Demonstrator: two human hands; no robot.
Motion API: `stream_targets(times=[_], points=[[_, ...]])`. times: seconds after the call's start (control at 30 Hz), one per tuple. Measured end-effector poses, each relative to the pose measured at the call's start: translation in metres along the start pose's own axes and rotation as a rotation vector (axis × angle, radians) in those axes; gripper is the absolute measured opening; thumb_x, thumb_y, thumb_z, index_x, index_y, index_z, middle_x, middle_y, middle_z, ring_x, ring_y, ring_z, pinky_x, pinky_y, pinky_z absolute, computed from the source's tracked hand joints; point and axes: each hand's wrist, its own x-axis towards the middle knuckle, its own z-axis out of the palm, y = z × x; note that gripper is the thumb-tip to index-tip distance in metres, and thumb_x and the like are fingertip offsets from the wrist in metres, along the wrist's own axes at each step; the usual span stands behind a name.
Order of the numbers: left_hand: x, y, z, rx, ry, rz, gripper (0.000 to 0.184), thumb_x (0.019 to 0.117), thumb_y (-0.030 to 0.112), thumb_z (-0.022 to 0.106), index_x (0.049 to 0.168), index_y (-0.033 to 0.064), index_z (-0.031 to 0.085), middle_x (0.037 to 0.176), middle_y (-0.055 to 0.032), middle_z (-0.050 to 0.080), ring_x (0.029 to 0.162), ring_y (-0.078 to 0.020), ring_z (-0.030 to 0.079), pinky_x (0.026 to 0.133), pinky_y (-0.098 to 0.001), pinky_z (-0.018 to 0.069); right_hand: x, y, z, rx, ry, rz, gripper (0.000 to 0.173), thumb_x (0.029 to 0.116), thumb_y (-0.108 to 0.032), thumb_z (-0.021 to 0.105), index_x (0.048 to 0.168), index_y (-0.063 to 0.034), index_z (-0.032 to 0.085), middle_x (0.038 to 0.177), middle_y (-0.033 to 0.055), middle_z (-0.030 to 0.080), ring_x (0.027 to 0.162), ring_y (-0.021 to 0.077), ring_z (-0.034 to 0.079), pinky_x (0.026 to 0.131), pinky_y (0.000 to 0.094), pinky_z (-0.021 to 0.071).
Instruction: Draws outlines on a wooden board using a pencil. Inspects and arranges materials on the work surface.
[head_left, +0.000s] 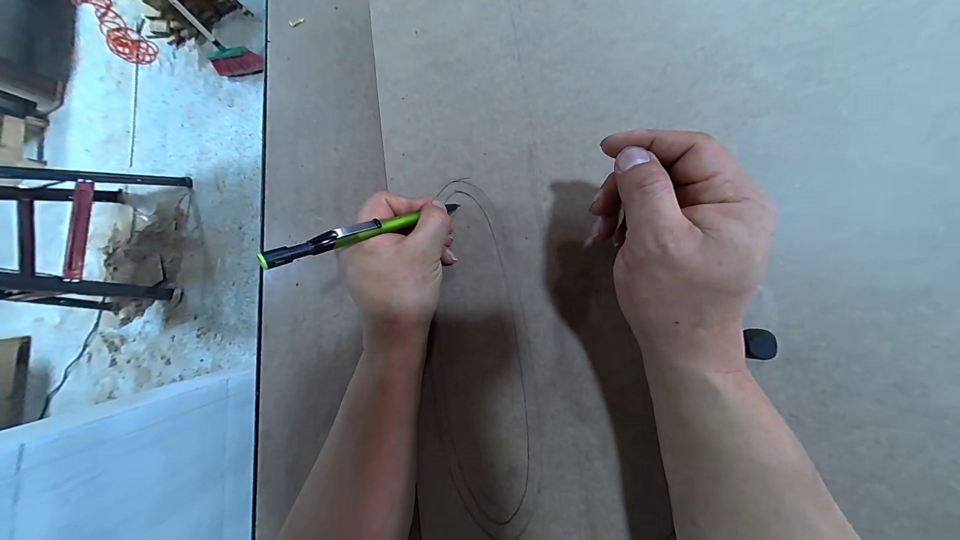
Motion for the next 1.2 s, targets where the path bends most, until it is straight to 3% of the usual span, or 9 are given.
stream_targets(times=[1.2], points=[[-0.0008,-0.0041,-0.0075,-0.039,-0.163,0.104,0.006,0.0918,0.005,0.071,0.089,0.0076,0.067,0.074,-0.0022,0.073,0.057,-0.011,0.068,0.047,-0.0234,0.0568,0.0015,0.0016,0.0003,-0.023,-0.013,-0.019,0.019,0.1058,-0.013,0.053,0.108,-0.0075,0.072,0.074,-0.004,0.067,0.06,0.0059,0.064,0.05,0.0216,0.0541]])
